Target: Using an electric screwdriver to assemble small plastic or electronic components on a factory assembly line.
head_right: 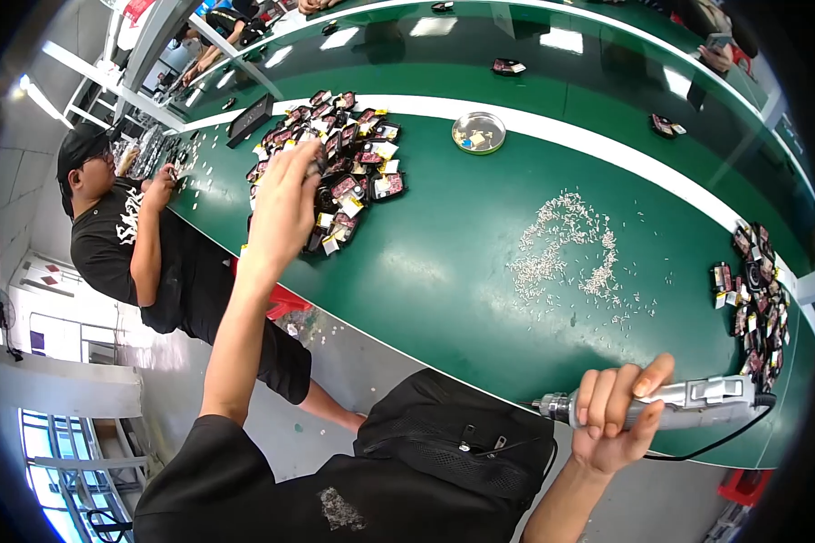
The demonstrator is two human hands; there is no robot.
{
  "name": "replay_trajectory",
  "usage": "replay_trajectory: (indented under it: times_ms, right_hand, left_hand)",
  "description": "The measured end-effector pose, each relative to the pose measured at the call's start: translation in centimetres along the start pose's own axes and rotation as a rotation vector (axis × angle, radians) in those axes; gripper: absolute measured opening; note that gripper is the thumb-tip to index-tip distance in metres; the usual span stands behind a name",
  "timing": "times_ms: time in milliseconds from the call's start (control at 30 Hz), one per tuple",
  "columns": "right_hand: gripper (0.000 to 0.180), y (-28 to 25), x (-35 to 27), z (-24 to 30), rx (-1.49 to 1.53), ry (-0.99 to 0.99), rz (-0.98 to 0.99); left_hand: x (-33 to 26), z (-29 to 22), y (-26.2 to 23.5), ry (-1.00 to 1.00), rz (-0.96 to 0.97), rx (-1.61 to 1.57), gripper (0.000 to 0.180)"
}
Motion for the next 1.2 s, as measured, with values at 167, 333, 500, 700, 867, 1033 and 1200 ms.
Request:
replay_trajectory:
  times_ms: [167,333,500,700,867,1033,1200]
  right_hand:
    - [0.021,-1.1,-1.2,-1.8,0.083,0.064,-0.101]
    - [0.021,-2.2,-1.5,-1.8,0.126,0.069,-0.152]
    - [0.020,-2.5,-2.0,-1.5,0.153,0.082,-0.148]
    - [0.018,-2.8,-2.0,-1.5,0.197,0.087,-0.135]
    - [0.016,-2.9,-1.9,-1.4,0.204,0.097,-0.111]
    - [0.017,-2.7,-1.5,-1.3,0.189,0.085,-0.117]
    - [0.010,-2.8,-1.9,-1.3,0.216,0.080,-0.109]
  left_hand:
    - [2.0,-0.9,1.1,0.079,-0.027,0.192,0.036]
    - [2.8,-11.1,4.4,0.265,0.090,-0.270,0.028]
    - [2.5,-17.0,7.4,0.371,0.194,-0.418,0.020]
    - [2.8,-18.1,8.2,0.469,0.185,-0.308,0.015]
    - [3.6,-18.2,8.4,0.487,0.163,-0.381,0.010]
    - [4.8,-17.3,9.5,0.319,0.222,-0.476,0.009]
    - [4.5,-16.4,9.3,0.320,0.156,-0.526,0.005]
Point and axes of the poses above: each hand's wrist, its own x-axis towards the middle knuckle, its own y-axis out of the palm, z = x × y, the point moved 6 cm from there along x, towards the middle knuckle, and after that the axes turned 1 degree about -z, right-handed, at the moved point
